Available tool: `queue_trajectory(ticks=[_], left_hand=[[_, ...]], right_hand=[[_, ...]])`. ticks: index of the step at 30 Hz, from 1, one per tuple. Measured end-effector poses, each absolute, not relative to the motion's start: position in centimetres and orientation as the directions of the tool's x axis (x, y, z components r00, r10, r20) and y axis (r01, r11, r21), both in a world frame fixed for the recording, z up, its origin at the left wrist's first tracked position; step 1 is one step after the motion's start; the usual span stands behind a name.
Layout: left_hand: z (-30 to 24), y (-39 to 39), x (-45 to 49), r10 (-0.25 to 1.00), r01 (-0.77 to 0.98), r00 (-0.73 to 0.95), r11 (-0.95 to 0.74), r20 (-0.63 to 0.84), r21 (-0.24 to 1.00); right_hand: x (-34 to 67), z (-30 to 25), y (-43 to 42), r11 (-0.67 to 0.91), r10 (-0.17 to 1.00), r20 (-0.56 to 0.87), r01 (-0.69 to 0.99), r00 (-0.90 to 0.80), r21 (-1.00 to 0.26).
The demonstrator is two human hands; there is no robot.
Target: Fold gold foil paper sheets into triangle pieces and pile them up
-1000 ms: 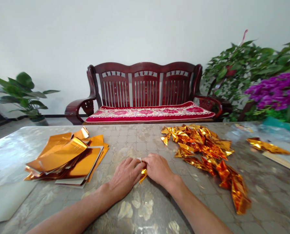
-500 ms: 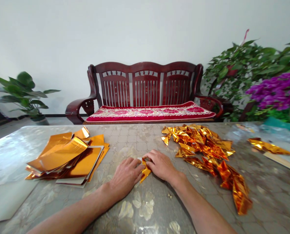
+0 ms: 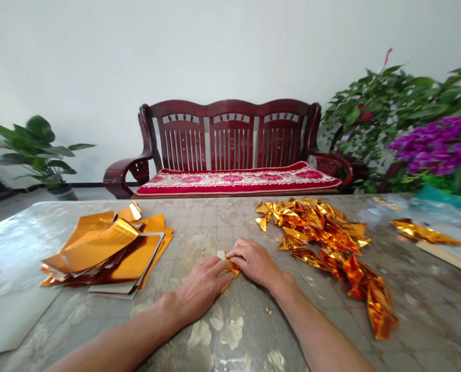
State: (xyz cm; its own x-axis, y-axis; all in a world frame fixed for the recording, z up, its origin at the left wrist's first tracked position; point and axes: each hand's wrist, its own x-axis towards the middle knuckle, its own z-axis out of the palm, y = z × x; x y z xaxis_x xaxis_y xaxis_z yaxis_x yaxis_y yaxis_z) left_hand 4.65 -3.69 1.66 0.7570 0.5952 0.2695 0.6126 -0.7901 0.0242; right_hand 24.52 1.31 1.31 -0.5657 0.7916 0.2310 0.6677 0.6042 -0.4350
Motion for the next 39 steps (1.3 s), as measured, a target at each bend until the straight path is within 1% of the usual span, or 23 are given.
queue_trajectory(ticks=[2,6,10,13,15,17,19,23,26,29,34,37,39], left_hand=[[1.7,-3.9,4.6,0.594,0.609,0.765,-0.793,0.247,0.023],[1.8,-4.2,4.8,0.645,0.666,0.723,-0.746,0.248,0.0],[2.0,-4.0,4.7,0.658,0.687,0.712,-0.724,0.247,-0.051],[2.2,-3.4,4.2,0.689,0.714,0.693,-0.697,0.211,-0.07],[2.2,-2.9,3.8,0.734,0.753,0.655,-0.655,0.178,-0.069],[2.0,-2.6,3.5,0.774,0.788,0.614,-0.613,0.157,-0.059],[1.8,-2.6,3.4,0.789,0.803,0.592,-0.595,0.167,-0.036],[1.3,-3.2,3.9,0.768,0.79,0.594,-0.613,0.24,0.008],[1.2,-3.6,4.2,0.759,0.783,0.593,-0.622,0.268,0.027],[1.3,-3.8,4.3,0.764,0.787,0.59,-0.617,0.262,0.027],[1.7,-3.6,4.3,0.77,0.793,0.588,-0.61,0.247,0.015],[1.9,-3.7,4.2,0.763,0.785,0.595,-0.619,0.251,0.022],[1.9,-3.7,4.1,0.749,0.768,0.611,-0.639,0.255,0.036]], right_hand=[[24.5,1.4,1.3,0.601,0.795,0.223,0.681,-0.565,-0.418],[24.3,1.6,1.2,0.589,0.806,0.227,0.7,-0.547,-0.403],[23.9,1.5,0.9,0.577,0.815,0.224,0.716,-0.534,-0.394],[23.8,1.4,0.6,0.574,0.818,0.226,0.737,-0.528,-0.356],[23.6,1.3,0.4,0.573,0.819,0.232,0.753,-0.524,-0.323],[23.5,1.3,0.3,0.573,0.819,0.235,0.768,-0.523,-0.286],[23.3,1.3,0.1,0.574,0.818,0.236,0.779,-0.525,-0.252],[23.1,1.4,0.0,0.583,0.81,0.24,0.783,-0.536,-0.218],[23.1,1.5,-0.1,0.599,0.797,0.249,0.775,-0.551,-0.204],[23.1,1.5,-0.1,0.591,0.799,0.252,0.79,-0.546,-0.164],[23.3,1.7,0.1,0.492,0.853,0.256,0.865,-0.456,-0.098],[23.3,1.8,0.1,0.466,0.859,0.286,0.88,-0.425,-0.093],[23.1,1.8,0.1,0.487,0.841,0.328,0.867,-0.431,-0.109]])
